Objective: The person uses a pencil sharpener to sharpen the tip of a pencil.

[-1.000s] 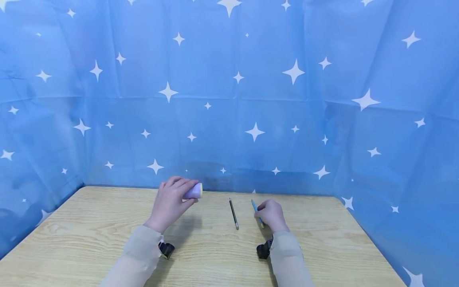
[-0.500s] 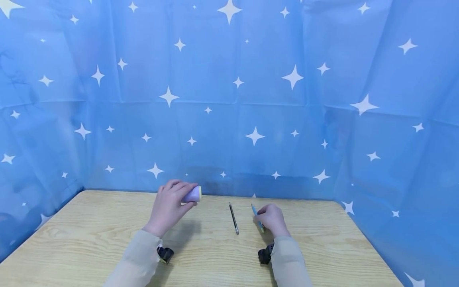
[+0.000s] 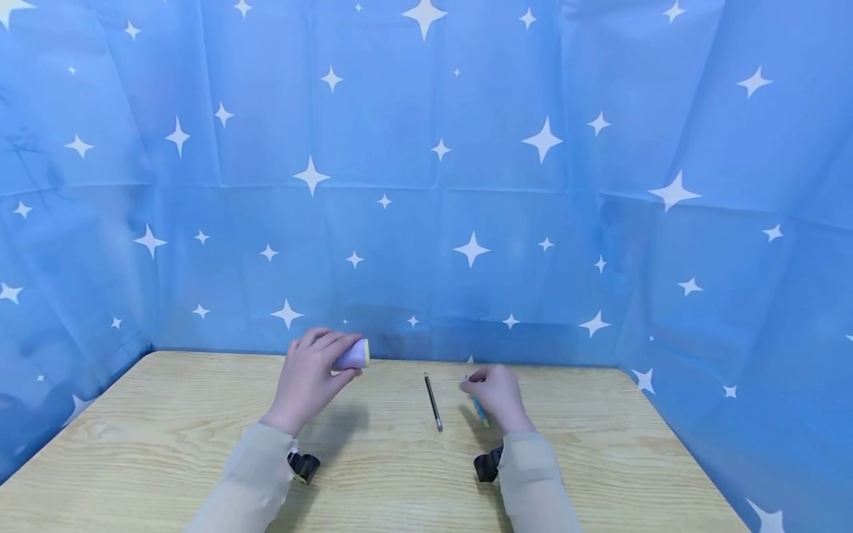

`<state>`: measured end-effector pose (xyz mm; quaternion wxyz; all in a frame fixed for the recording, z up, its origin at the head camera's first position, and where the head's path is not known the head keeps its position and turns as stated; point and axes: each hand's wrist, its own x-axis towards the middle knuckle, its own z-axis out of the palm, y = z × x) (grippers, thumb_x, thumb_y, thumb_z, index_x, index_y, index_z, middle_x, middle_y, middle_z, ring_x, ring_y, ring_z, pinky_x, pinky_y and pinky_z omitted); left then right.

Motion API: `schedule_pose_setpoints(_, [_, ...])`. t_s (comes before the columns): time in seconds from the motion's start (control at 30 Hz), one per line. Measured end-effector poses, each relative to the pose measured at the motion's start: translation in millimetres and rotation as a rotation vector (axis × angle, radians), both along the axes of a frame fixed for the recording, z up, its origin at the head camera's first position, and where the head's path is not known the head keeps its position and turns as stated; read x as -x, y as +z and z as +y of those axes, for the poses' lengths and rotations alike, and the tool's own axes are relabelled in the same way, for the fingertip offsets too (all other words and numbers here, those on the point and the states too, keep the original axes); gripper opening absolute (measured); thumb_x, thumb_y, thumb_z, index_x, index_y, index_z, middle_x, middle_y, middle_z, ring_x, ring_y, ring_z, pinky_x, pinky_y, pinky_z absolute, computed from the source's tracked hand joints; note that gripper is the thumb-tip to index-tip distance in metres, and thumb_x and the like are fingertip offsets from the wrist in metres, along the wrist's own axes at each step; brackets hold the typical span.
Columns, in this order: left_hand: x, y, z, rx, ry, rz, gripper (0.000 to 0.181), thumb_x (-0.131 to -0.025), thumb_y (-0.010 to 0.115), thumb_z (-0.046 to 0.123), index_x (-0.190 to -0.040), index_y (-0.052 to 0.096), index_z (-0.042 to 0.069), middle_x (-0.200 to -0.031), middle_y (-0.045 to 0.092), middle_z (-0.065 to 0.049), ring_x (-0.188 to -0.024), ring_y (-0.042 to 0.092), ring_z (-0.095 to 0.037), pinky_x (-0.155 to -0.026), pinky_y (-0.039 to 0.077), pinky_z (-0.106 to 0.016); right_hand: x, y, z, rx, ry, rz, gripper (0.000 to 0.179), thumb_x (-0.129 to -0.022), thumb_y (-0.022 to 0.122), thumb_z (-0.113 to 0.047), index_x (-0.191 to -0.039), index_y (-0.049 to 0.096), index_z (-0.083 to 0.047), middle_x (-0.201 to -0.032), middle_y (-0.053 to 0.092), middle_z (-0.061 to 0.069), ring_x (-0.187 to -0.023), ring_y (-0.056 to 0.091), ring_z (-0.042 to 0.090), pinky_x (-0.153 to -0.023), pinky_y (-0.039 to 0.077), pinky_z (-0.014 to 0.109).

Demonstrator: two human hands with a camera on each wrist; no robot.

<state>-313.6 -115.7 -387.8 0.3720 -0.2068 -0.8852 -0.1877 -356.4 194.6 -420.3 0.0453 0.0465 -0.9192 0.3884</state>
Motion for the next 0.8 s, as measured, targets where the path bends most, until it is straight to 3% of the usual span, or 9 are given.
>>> schedule_pose_setpoints(0.13, [0.6, -0.9, -0.7, -0.002, 0.005, 0.004, 0.051, -0.073, 0.087, 0.024, -0.120, 0.069, 0.020, -0.111, 0.070, 0.004, -0.110, 0.054, -0.022, -0.084, 0.039, -0.043, -1.9, 2.1, -12.2, 0.040, 0.007, -0.004, 0.023, -0.085, 0.074, -0.016, -0.098, 0.073, 0.003, -0.094, 0.070, 0.010, -0.078, 0.064, 0.023, -0.068, 0.053, 0.039])
schedule_pose_setpoints(0.33, [2.1, -3.8, -1.7, 0.004, 0.013, 0.005, 0.051, -0.073, 0.086, 0.025, -0.120, 0.069, 0.021, -0.111, 0.070, 0.004, -0.110, 0.054, -0.021, -0.083, 0.039, -0.043, 0.3, -0.7, -38.4, 0.163, 0.058, -0.080, 0.029, -0.085, 0.074, -0.013, -0.106, 0.070, 0.006, -0.086, 0.068, 0.008, -0.068, 0.063, 0.026, -0.061, 0.053, 0.036])
schedule_pose_setpoints(0.6, [-1.7, -5.4, -7.7, -0.019, 0.028, 0.001, 0.050, -0.073, 0.086, 0.025, -0.120, 0.070, 0.021, -0.110, 0.070, 0.005, -0.110, 0.054, -0.021, -0.083, 0.040, -0.043, 5.5, -13.4, -60.9, 0.198, 0.141, -0.162, 0.029, -0.083, 0.075, -0.013, -0.104, 0.069, 0.006, -0.070, 0.064, 0.013, -0.056, 0.058, 0.021, -0.058, 0.051, 0.035])
schedule_pose_setpoints(0.73, [-0.1, -3.5, -6.3, -0.020, 0.023, -0.007, 0.050, -0.074, 0.086, 0.025, -0.120, 0.069, 0.022, -0.111, 0.070, 0.005, -0.110, 0.054, -0.020, -0.085, 0.039, -0.043, 6.2, -19.9, -57.6, 0.193, 0.115, -0.186, 0.034, -0.083, 0.076, -0.014, -0.108, 0.066, 0.006, -0.063, 0.060, 0.009, -0.052, 0.054, 0.016, -0.055, 0.048, 0.031])
schedule_pose_setpoints(0.8, [2.0, -2.1, -4.4, -0.017, 0.009, -0.012, 0.050, -0.074, 0.085, 0.025, -0.121, 0.069, 0.021, -0.112, 0.069, 0.005, -0.111, 0.054, -0.020, -0.085, 0.039, -0.043, 6.9, -20.7, -54.7, 0.188, 0.093, -0.195, 0.029, -0.083, 0.076, -0.014, -0.102, 0.066, 0.004, -0.058, 0.056, 0.007, -0.049, 0.048, 0.015, -0.052, 0.043, 0.029])
